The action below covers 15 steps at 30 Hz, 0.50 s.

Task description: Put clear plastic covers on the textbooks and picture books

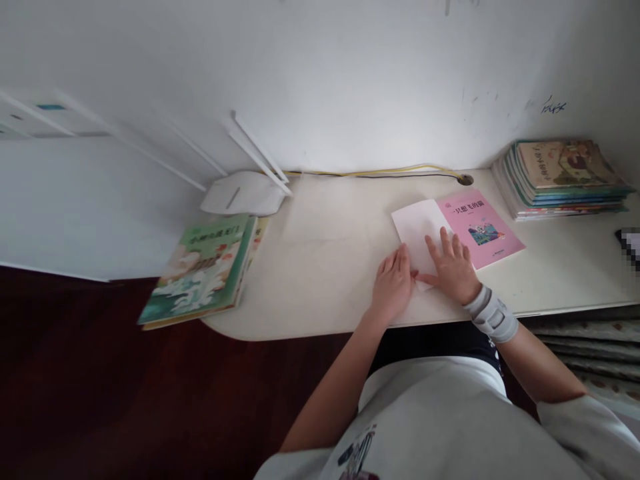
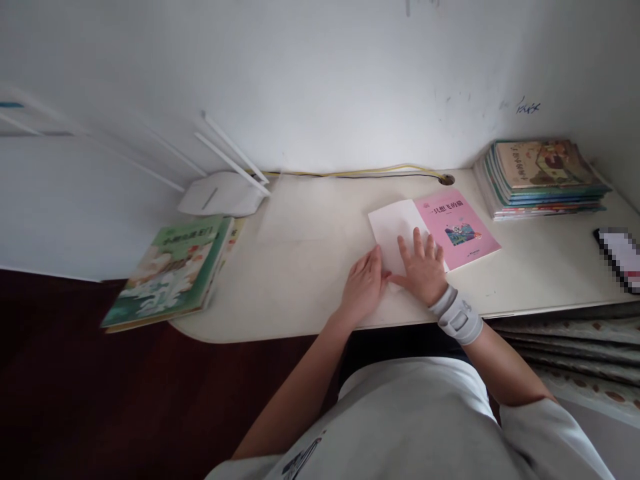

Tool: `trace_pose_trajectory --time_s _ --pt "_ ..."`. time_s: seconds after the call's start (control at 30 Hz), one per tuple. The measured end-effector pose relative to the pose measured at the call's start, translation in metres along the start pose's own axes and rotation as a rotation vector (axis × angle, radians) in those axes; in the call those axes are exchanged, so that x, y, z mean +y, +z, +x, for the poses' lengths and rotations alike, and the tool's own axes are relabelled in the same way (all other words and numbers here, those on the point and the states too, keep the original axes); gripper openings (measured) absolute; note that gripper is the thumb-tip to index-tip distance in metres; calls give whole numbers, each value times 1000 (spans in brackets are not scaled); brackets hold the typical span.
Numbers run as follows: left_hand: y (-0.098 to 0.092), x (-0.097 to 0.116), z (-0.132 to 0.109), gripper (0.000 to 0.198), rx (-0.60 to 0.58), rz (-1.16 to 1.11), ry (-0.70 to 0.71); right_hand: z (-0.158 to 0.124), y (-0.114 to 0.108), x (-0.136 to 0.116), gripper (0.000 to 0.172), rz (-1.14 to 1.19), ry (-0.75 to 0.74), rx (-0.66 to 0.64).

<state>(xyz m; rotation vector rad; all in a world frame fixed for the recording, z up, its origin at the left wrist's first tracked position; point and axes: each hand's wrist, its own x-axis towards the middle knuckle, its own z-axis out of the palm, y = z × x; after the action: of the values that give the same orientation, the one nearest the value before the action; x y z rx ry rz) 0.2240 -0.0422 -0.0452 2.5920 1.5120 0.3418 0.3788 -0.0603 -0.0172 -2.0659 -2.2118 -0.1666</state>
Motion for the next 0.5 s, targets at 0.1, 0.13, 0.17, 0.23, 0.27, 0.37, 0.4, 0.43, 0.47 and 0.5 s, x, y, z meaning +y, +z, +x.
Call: trace_pose_trajectory --time_s 0.1,0.13,0.17,0.23,0.27,0.37,0.4,0.43,0.47,0.5 --pt "0 -1 1 59 -3 -17 -9 0 1 -4 89 -3 -16 24" --pt "-1 -1 2 60 -9 -23 -5 0 1 -5 90 -2 -19 21" --pt "-2 -1 3 59 -16 -28 -2 0 1 -5 91 -2 -23 16" --pt "-4 -1 4 56 -27 -32 -5 0 1 -5 91 -9 -30 11" --pt "-4 0 5 55 -28 -32 -8 1 2 -5 90 -15 -32 13" --pt "-5 1 5 54 -11 -22 -6 1 4 -6 87 -27 -25 38" --pt "-5 1 5 54 -4 -16 0 1 4 -7 86 -29 -21 45" --pt "-4 2 4 54 2 -11 4 1 4 -6 84 -33 -16 47" --pt "-4 2 4 55 4 -6 5 2 3 -6 82 -38 -11 42" --pt "-3 2 4 55 4 -2 5 3 2 -5 80 -44 -4 30"
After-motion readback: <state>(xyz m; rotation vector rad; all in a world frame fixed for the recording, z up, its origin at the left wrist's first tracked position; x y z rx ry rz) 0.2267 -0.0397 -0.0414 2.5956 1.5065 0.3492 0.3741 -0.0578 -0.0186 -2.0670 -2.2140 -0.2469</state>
